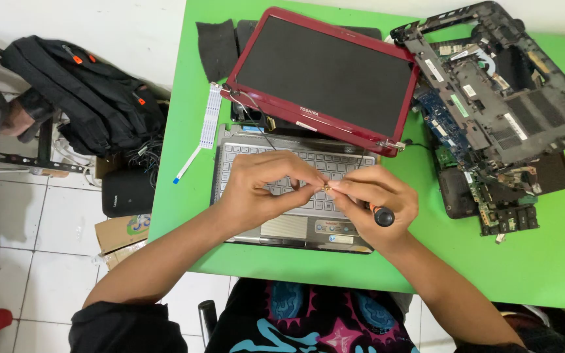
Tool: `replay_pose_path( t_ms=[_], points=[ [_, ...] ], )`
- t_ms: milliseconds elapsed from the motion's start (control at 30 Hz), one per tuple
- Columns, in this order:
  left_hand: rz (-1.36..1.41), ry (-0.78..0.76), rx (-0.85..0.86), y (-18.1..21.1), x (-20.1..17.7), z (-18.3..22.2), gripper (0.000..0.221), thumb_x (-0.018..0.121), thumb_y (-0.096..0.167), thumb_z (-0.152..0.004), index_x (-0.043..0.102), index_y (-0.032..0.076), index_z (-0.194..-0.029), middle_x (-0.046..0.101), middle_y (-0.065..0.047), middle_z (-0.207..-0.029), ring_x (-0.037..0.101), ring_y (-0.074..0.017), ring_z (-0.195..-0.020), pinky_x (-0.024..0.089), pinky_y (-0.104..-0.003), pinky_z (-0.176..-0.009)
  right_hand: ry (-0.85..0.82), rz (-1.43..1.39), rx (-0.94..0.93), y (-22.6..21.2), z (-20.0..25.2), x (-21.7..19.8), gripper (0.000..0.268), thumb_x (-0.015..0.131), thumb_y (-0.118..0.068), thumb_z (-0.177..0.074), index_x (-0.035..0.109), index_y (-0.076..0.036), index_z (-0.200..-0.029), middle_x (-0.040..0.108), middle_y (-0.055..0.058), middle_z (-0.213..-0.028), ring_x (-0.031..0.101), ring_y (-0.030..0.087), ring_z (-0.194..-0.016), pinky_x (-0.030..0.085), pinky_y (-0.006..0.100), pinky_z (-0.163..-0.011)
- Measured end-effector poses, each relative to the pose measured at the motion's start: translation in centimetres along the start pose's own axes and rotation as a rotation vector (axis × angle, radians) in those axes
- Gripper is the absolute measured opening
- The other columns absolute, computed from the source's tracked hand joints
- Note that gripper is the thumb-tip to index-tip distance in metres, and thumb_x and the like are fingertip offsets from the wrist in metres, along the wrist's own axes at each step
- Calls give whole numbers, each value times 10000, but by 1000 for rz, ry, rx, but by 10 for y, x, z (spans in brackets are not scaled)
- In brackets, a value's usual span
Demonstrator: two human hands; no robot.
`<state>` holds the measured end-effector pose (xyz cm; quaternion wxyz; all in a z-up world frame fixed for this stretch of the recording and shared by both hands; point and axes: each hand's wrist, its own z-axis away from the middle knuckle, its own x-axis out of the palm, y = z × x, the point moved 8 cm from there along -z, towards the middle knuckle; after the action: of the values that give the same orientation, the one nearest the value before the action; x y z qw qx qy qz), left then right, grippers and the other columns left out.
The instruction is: Disassembling and repairing a laptop on a workbench by removing the screen and keyboard
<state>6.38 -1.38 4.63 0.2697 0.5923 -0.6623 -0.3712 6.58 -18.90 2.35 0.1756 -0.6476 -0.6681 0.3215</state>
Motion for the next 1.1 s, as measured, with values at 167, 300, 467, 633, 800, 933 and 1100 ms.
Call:
replay_pose_path(
  t_ms=[167,300,467,633,800,933,1100],
  points=[
    [-10,-3,2,-2,0,3,164,765,-52,-870,768,93,-946,782,-87,-877,732,-236,-727,590,-319,-628,-6,22,0,3,4,-2,122,844,75,-807,796,4,-893,706,123,-779,479,112,-468,402,257,-394],
    [-93,-25,-15,-6,1,4,144,731,-9,-914,764,98,-1005,783,-87,-901,719,-253,-733,584,-324,-634,-23,36,13,12,4,-1,121,831,44,-830,805,0,-939,716,123,-806,496,110,-453,404,261,-404],
    [-521,-273,73,-14,6,0,40,727,31,-895,718,15,-930,726,-161,-821,688,-349,-832,559,-410,-704,-309,134,65,15,0,21,75,768,-18,-886,765,-40,-958,702,128,-773,656,259,-571,516,349,-497],
    [-988,-399,109,-48,1,15,105,763,182,-848,723,95,-891,724,-80,-841,661,-282,-922,523,-408,-787,-415,276,81,20,2,5,83,752,-47,-879,733,-53,-960,698,148,-780,663,314,-539,541,409,-477],
    [-972,-212,82,-32,-40,-3,147,738,67,-898,735,44,-1043,689,-112,-769,670,-322,-757,537,-420,-690,-174,251,83,12,-24,-52,105,724,34,-905,788,-43,-937,752,116,-898,669,271,-673,533,361,-648],
    [-1047,13,102,-27,-79,-13,117,702,87,-970,724,98,-1084,642,-76,-824,656,-300,-828,535,-411,-750,-52,304,215,53,-9,-91,141,683,104,-961,769,-4,-931,673,88,-805,391,76,-498,346,242,-490],
    [-1076,148,-42,-61,-103,-6,482,736,68,-944,519,-22,-1366,527,-260,-1227,603,-479,-1009,555,-545,-847,-139,201,941,66,-3,-60,376,446,-307,-1138,561,48,-1180,446,77,-517,321,129,-288,279,265,-282]
  ],
)
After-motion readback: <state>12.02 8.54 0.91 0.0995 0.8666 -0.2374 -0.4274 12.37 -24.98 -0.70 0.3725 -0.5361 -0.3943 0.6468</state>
